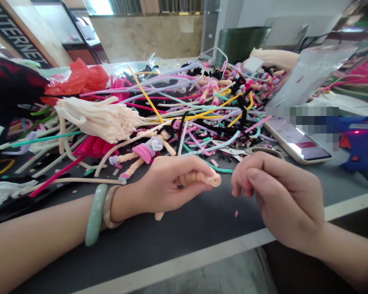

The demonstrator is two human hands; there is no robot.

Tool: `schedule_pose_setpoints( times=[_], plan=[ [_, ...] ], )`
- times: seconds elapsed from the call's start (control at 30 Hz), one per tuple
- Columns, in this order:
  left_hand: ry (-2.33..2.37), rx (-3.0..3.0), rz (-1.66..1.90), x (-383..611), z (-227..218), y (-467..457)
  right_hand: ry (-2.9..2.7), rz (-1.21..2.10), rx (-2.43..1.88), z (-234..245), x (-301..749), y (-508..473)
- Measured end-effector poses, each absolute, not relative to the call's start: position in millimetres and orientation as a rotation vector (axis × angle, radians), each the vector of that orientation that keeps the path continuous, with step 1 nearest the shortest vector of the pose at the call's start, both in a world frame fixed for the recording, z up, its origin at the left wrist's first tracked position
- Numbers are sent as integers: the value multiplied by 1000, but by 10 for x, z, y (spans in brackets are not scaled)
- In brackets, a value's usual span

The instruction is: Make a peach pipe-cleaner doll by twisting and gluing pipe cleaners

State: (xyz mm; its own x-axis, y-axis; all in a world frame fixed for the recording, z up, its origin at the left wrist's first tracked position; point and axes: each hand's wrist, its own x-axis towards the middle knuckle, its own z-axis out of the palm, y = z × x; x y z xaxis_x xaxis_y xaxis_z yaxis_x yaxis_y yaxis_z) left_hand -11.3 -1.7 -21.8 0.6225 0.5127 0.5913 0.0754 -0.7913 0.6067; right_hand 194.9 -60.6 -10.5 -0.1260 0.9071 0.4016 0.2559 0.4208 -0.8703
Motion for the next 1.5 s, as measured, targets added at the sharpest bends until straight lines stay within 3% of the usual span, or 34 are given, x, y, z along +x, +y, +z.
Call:
schedule_pose_setpoints(
  times=[0.7,1.2,1.5],
  plan=[
    [431,2263,1048,-108,-213,-10,-1735,419,-1106,-11,1860,-587],
    [436,2339,1069,-104,-192,-4,-1722,439,-1136,-54,1852,-598],
    [420,2264,1060,-115,-223,-2,-2190,453,-707,29,1908,-541]
  ],
)
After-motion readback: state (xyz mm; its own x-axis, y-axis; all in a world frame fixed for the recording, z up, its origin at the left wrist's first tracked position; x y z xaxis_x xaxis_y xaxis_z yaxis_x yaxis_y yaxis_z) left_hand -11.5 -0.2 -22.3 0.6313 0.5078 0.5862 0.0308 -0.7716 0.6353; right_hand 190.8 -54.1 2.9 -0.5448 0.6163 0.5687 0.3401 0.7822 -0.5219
